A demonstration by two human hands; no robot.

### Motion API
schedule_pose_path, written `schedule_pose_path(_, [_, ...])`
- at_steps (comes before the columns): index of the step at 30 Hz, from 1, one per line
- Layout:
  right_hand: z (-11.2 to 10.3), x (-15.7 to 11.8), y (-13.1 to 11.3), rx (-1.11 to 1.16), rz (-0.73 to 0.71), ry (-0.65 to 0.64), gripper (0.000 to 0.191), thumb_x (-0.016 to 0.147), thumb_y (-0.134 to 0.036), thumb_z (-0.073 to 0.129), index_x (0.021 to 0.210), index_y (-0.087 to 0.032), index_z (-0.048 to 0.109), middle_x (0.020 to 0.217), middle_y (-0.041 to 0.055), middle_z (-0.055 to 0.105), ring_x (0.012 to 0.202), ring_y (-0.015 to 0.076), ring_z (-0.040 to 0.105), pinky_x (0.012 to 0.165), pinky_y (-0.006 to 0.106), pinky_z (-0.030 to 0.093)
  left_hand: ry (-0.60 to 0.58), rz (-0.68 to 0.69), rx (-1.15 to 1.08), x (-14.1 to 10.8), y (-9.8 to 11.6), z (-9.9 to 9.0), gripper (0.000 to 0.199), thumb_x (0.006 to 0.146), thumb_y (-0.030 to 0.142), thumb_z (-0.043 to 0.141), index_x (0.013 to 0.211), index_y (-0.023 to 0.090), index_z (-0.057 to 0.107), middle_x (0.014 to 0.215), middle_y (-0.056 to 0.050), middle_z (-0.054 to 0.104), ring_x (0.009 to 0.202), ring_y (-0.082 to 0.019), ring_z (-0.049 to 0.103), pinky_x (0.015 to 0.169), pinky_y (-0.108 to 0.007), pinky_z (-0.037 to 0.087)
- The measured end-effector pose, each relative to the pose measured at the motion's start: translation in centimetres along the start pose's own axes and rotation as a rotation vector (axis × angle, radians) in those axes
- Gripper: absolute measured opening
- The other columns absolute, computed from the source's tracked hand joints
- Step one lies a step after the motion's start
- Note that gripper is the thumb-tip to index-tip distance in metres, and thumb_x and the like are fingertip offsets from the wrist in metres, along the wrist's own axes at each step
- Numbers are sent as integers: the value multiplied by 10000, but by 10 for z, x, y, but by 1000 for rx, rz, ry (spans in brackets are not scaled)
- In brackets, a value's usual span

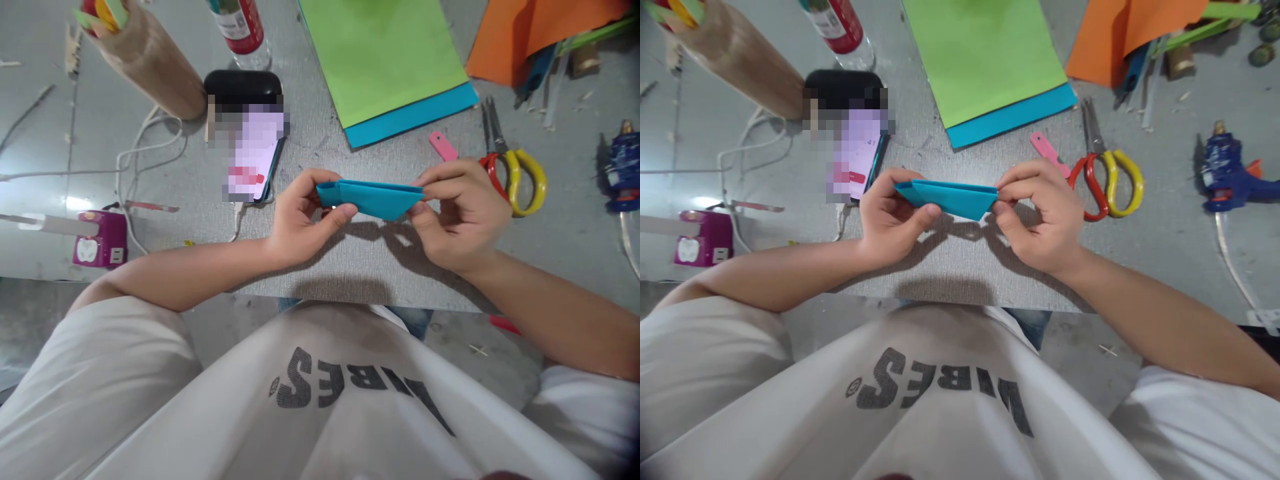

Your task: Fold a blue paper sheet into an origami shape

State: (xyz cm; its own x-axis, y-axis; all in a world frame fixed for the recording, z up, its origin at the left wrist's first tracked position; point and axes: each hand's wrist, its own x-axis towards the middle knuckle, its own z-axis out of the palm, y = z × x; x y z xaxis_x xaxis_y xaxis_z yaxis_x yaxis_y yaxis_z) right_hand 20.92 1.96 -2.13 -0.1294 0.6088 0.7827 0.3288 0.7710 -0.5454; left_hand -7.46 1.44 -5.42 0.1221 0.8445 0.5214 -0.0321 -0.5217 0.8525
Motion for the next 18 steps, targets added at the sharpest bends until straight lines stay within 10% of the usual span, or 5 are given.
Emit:
schedule_pose_path(8, [-3,6,-7,149,16,-81,100,1035,-365,918,1036,-327,826,1088,19,939,866,263,865,739,439,687,-75,4,46,5,18,1,473,1097,704,1011,1191,279,826,847,35,722,688,-125,660,619,-289,534])
schedule_pose_path(18, [-19,10,-24,88,113,-262,431,1145,-483,782,783,-328,609,589,-42,571,446,168,409,454,410,354,-177,-58,47,5,23,-1,461,1103,683,994,1089,261,807,764,37,677,628,-121,584,543,-271,453])
